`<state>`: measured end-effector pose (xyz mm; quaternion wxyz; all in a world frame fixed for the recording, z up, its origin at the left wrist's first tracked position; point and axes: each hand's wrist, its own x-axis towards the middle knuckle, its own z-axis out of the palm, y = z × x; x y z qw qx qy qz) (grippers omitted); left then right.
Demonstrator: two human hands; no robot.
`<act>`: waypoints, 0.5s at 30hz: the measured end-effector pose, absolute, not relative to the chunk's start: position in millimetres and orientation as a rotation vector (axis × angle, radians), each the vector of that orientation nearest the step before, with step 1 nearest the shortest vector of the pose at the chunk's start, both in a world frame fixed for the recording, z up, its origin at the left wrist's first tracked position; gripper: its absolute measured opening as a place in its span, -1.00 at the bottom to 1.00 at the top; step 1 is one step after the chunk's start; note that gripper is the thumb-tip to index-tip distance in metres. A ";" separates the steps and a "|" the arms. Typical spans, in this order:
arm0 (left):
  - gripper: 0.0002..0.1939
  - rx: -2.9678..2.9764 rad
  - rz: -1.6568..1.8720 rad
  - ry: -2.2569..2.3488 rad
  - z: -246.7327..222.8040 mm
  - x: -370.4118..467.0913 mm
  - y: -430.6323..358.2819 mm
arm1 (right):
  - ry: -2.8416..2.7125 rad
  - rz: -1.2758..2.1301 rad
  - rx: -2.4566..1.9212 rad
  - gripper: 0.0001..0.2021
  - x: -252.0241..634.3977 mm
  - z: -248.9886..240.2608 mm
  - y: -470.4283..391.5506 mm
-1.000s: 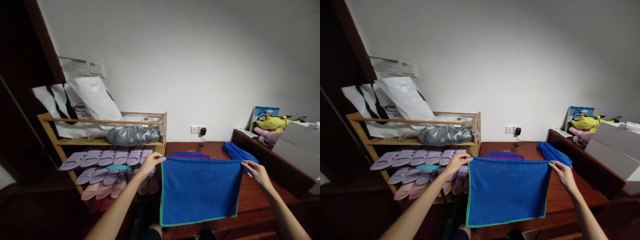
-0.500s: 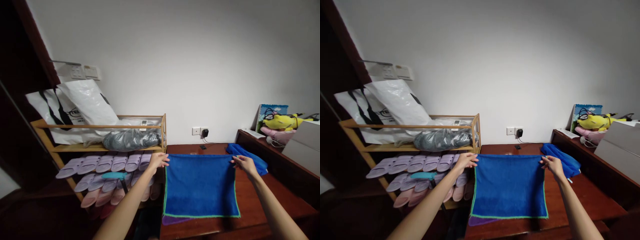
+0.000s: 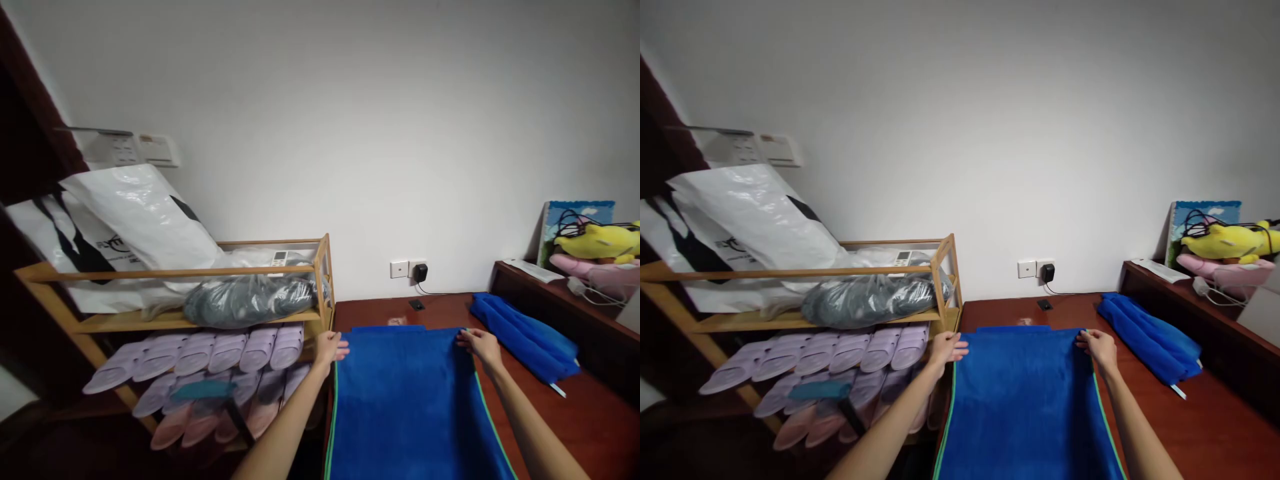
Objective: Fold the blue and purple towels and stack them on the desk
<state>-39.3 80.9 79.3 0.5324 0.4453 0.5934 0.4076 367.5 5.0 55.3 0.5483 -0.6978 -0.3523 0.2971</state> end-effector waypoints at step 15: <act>-0.54 1.705 1.010 1.331 4.6 26.9 70.5 | -1.454 0.398 -1.897 -0.40 265.4 -11.5 40.5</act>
